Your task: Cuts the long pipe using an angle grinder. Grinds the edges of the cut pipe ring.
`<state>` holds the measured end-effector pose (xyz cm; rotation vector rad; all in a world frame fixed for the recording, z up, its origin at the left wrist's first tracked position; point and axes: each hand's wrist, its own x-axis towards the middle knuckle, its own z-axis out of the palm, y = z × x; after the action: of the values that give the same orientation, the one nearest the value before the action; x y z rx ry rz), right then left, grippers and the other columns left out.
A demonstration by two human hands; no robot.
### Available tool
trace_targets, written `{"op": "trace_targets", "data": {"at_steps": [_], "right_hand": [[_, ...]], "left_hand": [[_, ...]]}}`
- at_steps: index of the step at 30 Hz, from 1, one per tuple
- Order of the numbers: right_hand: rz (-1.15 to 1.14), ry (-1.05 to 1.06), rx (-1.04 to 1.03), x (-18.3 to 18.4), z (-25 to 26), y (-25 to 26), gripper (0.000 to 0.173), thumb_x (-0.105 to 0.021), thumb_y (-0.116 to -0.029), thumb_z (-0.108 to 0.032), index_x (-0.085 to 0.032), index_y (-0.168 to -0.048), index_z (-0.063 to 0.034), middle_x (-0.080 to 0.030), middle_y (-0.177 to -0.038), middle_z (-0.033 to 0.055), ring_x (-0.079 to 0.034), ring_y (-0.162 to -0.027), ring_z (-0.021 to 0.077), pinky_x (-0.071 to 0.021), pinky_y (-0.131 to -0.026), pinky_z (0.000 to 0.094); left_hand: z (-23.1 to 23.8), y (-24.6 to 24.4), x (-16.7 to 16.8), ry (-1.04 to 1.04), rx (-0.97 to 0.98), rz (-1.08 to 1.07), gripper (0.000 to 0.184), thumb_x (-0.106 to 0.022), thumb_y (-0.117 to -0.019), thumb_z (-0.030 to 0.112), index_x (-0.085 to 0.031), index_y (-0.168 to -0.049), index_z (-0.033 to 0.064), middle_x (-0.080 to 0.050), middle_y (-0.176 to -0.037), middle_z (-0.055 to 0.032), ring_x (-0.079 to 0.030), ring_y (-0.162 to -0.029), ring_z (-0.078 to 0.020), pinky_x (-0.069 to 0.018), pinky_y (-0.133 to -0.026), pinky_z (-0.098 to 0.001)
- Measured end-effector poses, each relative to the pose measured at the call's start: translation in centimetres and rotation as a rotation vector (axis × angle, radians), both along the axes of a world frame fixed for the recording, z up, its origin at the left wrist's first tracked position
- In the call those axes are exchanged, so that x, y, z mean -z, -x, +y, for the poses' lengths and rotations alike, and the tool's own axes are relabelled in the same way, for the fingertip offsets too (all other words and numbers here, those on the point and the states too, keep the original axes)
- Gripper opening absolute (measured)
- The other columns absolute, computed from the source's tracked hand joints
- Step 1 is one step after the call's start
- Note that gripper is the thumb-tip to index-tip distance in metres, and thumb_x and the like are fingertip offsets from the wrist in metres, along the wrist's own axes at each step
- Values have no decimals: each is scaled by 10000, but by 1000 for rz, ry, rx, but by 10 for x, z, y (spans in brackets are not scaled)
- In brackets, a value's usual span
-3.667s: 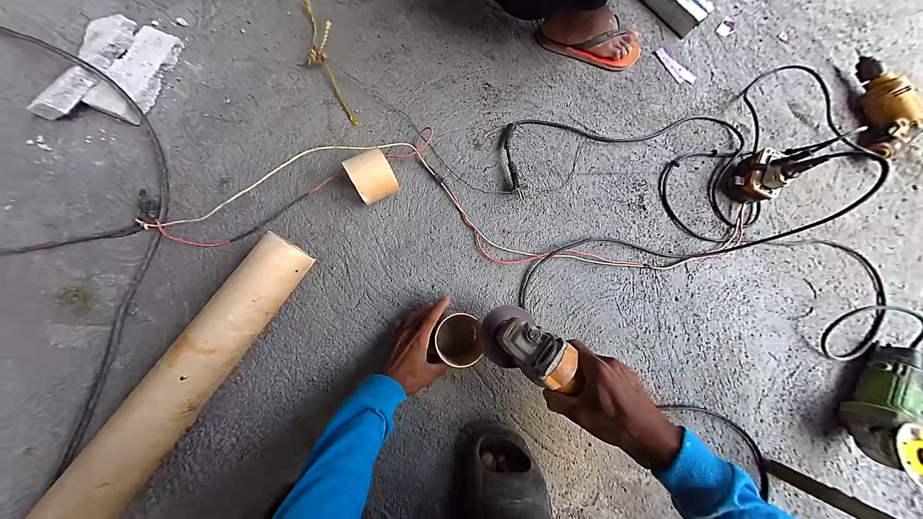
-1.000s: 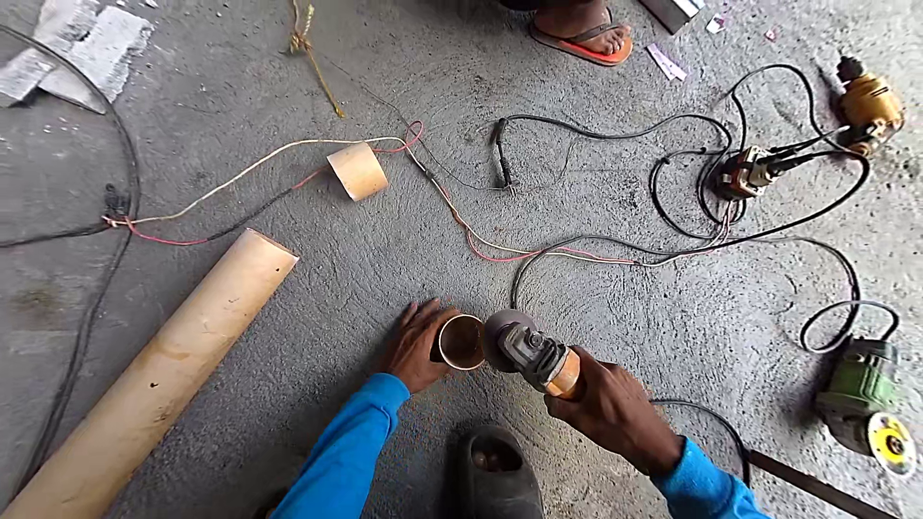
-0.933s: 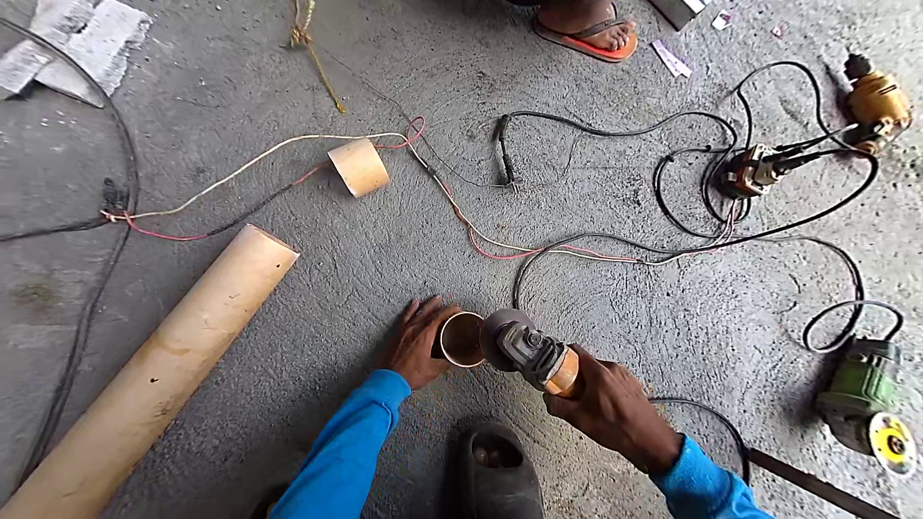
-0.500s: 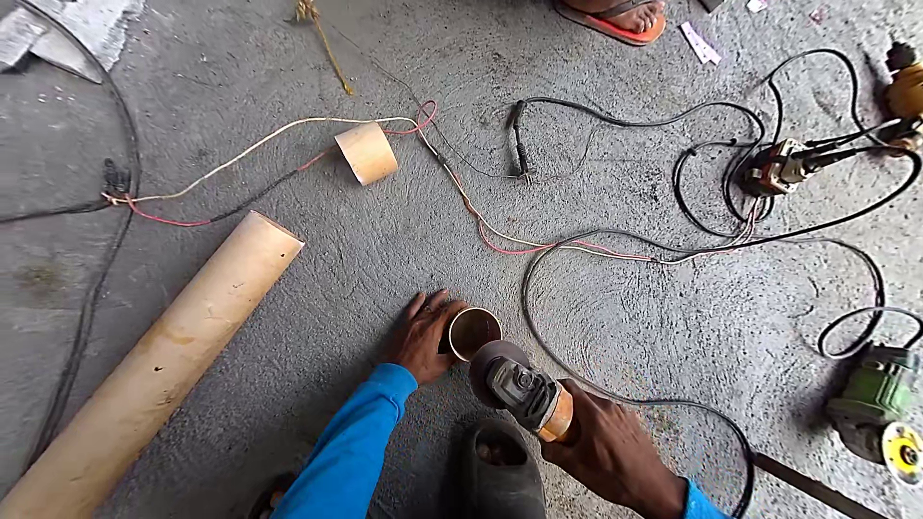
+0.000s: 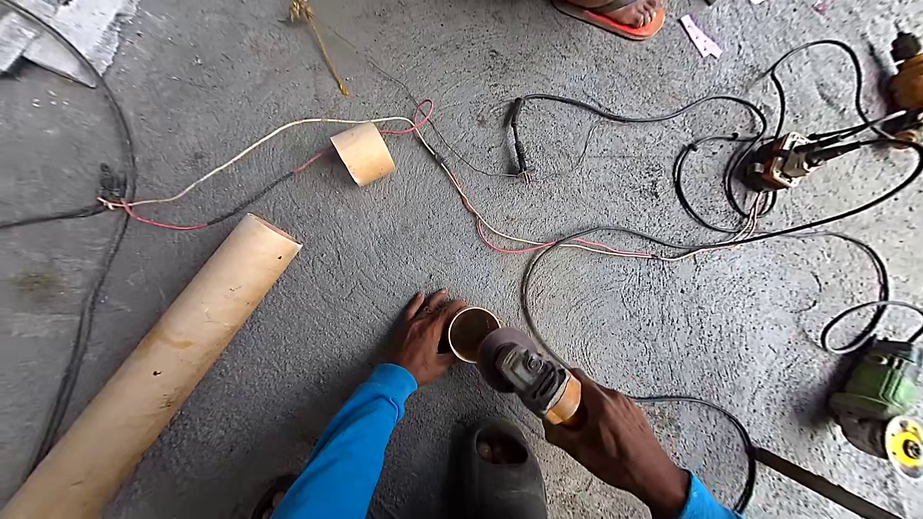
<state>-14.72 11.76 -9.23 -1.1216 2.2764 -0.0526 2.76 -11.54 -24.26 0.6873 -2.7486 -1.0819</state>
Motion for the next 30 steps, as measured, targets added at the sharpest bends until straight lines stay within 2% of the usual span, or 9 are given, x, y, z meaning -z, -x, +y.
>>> {"op": "trace_targets", "data": {"at_steps": [7,12,15,17,18,20,22,25,30], "right_hand": [[-35,-37,-40,-2,1,-9,693,-777,-690,-605,-665,-1170,-117,-724,-837,77,-727,-746,297,-561,-599,547],[-33,38,171,4,-5,17,635,-735,-725,-619,-673,-1117,-124,-697,-778,26,-708,-732,228,-564,-630,522],[-55,133,300,-1,9,31,626,-738,-708,-633,-670,-1089,-141,-684,-762,-23,-686,-687,147,-570,-606,463],[-52,178,339,-5,19,36,654,-729,-691,-662,-671,-1088,-145,-679,-756,-46,-671,-661,107,-567,-586,427],[-39,184,339,-6,22,38,650,-726,-688,-663,-668,-1078,-147,-675,-752,-49,-667,-658,100,-563,-579,418],[-21,150,319,-8,25,41,645,-728,-688,-651,-671,-1086,-148,-680,-761,-40,-677,-681,117,-566,-597,436],[-22,86,285,-8,25,38,664,-740,-691,-645,-676,-1117,-140,-699,-790,-3,-700,-725,178,-571,-638,497],[-20,59,208,-4,18,25,680,-736,-701,-641,-679,-1125,-112,-705,-789,33,-712,-734,231,-566,-632,528],[-29,33,144,6,8,2,708,-739,-698,-630,-678,-1180,-115,-720,-805,46,-723,-748,257,-566,-625,539]], "left_hand": [[0,0,-1,6,-4,-26,808,-864,-691,355,-587,-1435,201,-634,-1420,78,-388,-1500,-182,-134,-1288,-511],[3,0,1,40,-25,22,812,-858,-676,422,-595,-1416,216,-647,-1394,85,-408,-1485,-161,-163,-1287,-501],[18,-7,5,116,-168,77,870,-897,-625,507,-619,-1367,147,-659,-1371,-15,-508,-1410,-215,-308,-1240,-493],[29,-14,6,133,-271,79,1052,-879,-539,685,-590,-1322,46,-621,-1350,-155,-574,-1302,-317,-446,-1124,-520],[31,-15,6,116,-280,74,1143,-870,-507,727,-560,-1361,33,-599,-1372,-177,-571,-1296,-332,-462,-1103,-522],[24,-11,2,30,-183,50,1227,-897,-539,665,-434,-1506,69,-521,-1503,-129,-480,-1414,-278,-395,-1181,-477],[12,-3,-5,-80,-30,54,1198,-925,-615,495,-337,-1586,113,-452,-1584,-53,-380,-1495,-187,-296,-1255,-404],[2,7,-8,-166,28,91,1032,-947,-636,318,-454,-1524,133,-553,-1506,-17,-450,-1450,-148,-269,-1267,-423],[12,2,2,-106,-82,109,937,-923,-657,395,-533,-1463,120,-609,-1441,3,-513,-1396,-122,-286,-1266,-421]]}}
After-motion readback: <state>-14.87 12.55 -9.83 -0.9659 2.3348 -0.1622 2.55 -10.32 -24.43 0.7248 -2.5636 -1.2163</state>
